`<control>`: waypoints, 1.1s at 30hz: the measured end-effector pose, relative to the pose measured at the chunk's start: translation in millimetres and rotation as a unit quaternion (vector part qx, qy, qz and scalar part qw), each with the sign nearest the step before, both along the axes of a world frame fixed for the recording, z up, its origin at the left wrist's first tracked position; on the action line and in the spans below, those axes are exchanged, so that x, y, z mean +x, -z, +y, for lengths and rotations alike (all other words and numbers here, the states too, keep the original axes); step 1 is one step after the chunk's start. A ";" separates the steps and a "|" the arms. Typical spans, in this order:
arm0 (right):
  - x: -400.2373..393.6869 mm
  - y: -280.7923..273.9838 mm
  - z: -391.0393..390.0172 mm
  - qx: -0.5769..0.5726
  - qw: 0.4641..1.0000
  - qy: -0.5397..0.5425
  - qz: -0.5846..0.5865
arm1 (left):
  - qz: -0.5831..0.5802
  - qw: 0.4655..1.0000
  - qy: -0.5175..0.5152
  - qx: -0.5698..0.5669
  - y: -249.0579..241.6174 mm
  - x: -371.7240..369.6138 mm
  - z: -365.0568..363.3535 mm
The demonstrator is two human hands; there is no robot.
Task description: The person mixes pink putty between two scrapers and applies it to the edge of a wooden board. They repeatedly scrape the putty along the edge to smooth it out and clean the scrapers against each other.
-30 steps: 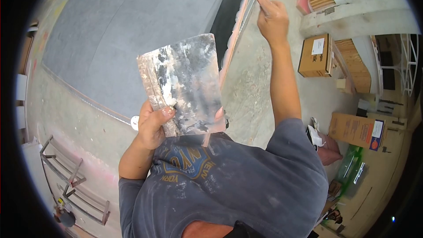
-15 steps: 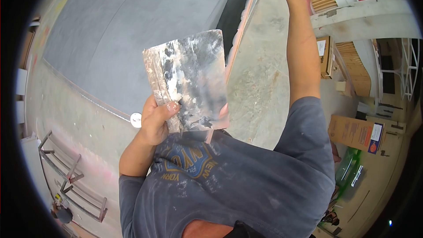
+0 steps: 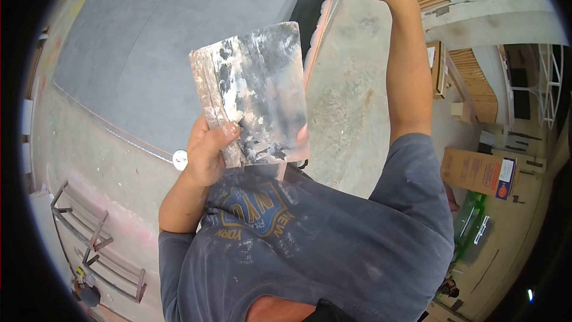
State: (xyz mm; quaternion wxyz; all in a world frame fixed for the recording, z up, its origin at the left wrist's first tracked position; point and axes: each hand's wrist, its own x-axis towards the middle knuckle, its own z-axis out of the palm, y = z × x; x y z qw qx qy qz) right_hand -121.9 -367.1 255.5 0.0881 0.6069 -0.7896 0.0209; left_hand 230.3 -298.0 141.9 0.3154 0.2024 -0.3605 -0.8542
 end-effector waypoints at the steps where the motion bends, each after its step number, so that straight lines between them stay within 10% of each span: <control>1: 3.9 -1.0 3.1 0.007 1.000 0.002 -0.013 | 0.005 1.000 0.000 -0.004 -1.4 -0.4 0.2; 13: 32.2 3.7 69.7 -0.033 0.995 -0.075 -0.054 | 0.072 0.996 -0.051 0.029 -3.3 -9.2 -5.7; 17: 54.7 18.0 99.4 -0.275 0.895 -0.162 -0.310 | 0.114 0.989 -0.088 0.028 -19.6 -30.7 -27.3; 22: 118.4 46.1 101.3 -0.426 0.777 -0.367 -0.285 | 0.151 0.986 -0.058 0.047 -42.9 -57.5 -46.3; 33: 28.3 20.7 57.8 -0.305 0.944 -0.123 0.024 | 0.149 0.980 -0.120 -0.045 -48.6 -20.5 -52.7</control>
